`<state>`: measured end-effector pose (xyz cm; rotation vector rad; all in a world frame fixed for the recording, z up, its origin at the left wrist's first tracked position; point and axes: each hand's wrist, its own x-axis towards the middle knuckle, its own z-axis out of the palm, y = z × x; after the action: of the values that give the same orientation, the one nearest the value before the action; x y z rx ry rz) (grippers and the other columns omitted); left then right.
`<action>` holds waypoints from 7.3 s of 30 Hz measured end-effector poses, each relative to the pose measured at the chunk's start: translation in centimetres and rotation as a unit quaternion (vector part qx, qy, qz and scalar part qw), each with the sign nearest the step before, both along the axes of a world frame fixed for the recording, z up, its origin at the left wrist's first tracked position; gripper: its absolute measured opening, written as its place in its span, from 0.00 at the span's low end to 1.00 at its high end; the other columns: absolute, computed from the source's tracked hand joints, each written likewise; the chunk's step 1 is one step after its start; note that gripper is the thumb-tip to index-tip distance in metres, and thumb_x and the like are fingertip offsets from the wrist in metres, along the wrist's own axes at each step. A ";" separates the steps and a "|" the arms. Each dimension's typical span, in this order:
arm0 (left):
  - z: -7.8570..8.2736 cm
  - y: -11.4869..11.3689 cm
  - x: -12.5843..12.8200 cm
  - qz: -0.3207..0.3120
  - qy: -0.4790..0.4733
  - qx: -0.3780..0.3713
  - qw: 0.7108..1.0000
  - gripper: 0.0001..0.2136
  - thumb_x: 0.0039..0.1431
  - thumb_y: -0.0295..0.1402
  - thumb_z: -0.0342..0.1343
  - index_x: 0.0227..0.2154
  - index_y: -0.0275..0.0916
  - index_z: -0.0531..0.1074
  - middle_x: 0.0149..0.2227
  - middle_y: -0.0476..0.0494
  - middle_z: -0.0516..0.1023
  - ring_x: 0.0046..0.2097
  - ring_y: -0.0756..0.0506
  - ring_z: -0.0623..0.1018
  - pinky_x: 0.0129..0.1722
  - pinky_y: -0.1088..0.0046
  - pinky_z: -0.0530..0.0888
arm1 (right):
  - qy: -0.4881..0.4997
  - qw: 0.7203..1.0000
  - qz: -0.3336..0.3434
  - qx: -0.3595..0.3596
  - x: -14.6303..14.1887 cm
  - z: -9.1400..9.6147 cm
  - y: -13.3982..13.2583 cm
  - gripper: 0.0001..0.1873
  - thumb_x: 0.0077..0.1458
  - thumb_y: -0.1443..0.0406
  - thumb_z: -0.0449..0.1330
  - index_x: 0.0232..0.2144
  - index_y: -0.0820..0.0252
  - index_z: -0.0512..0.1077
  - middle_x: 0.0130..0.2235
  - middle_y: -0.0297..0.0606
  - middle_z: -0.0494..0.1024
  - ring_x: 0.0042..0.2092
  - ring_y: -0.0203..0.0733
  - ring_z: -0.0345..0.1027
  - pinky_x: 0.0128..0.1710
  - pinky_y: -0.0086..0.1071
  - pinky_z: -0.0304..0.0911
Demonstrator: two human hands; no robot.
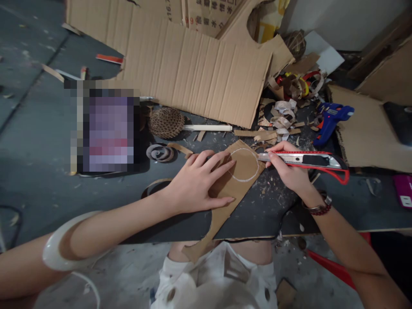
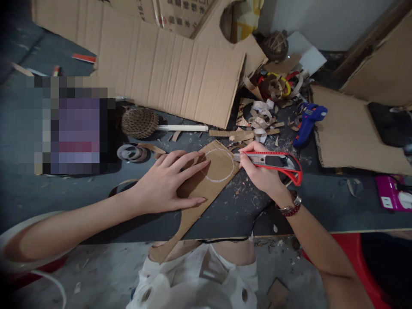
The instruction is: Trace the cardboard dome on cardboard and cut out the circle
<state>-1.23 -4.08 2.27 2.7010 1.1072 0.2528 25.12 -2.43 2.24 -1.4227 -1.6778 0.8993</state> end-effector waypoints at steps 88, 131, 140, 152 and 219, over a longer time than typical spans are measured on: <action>0.0 0.0 0.1 0.004 -0.002 -0.010 1.000 0.37 0.56 0.57 0.51 0.63 0.40 0.60 0.64 0.35 0.63 0.58 0.30 0.64 0.53 0.47 0.67 | -0.042 0.999 0.004 -0.009 0.0 0.4 -0.4 0.05 0.59 0.64 0.56 0.30 0.55 0.68 0.25 0.30 0.75 0.27 0.36 0.70 0.30 0.32 0.64; 0.0 0.1 0.1 0.002 0.006 0.011 1.000 0.37 0.55 0.58 0.50 0.62 0.39 0.62 0.63 0.36 0.65 0.58 0.32 0.65 0.53 0.49 0.68 | 0.042 0.998 0.002 -0.037 0.3 -0.1 0.3 0.05 0.57 0.66 0.57 0.29 0.55 0.69 0.22 0.29 0.75 0.29 0.37 0.73 0.33 0.33 0.69; 0.0 0.0 0.1 0.004 0.007 0.011 1.000 0.37 0.55 0.58 0.50 0.62 0.39 0.61 0.63 0.36 0.64 0.58 0.31 0.65 0.53 0.48 0.68 | 0.042 0.999 0.007 -0.031 0.3 0.0 0.3 0.06 0.57 0.66 0.57 0.28 0.54 0.69 0.22 0.30 0.75 0.29 0.38 0.73 0.35 0.35 0.70; -0.1 0.0 0.1 0.000 0.006 0.012 1.000 0.37 0.56 0.58 0.49 0.62 0.39 0.61 0.63 0.36 0.64 0.57 0.32 0.65 0.52 0.49 0.69 | 0.023 0.999 0.008 -0.028 0.4 -0.3 0.2 0.05 0.58 0.66 0.57 0.29 0.54 0.68 0.25 0.31 0.76 0.27 0.38 0.71 0.32 0.35 0.67; -0.1 0.1 0.1 0.011 0.005 -0.020 1.000 0.37 0.55 0.57 0.50 0.63 0.40 0.60 0.64 0.37 0.62 0.60 0.31 0.63 0.57 0.48 0.65 | 0.075 0.995 0.008 -0.068 0.4 -0.4 0.5 0.06 0.57 0.65 0.57 0.27 0.54 0.67 0.19 0.27 0.71 0.32 0.40 0.75 0.37 0.35 0.69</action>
<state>-1.13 -4.00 2.17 2.6595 1.1335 0.2188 25.55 -1.92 1.83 -1.3956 -1.5421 1.1186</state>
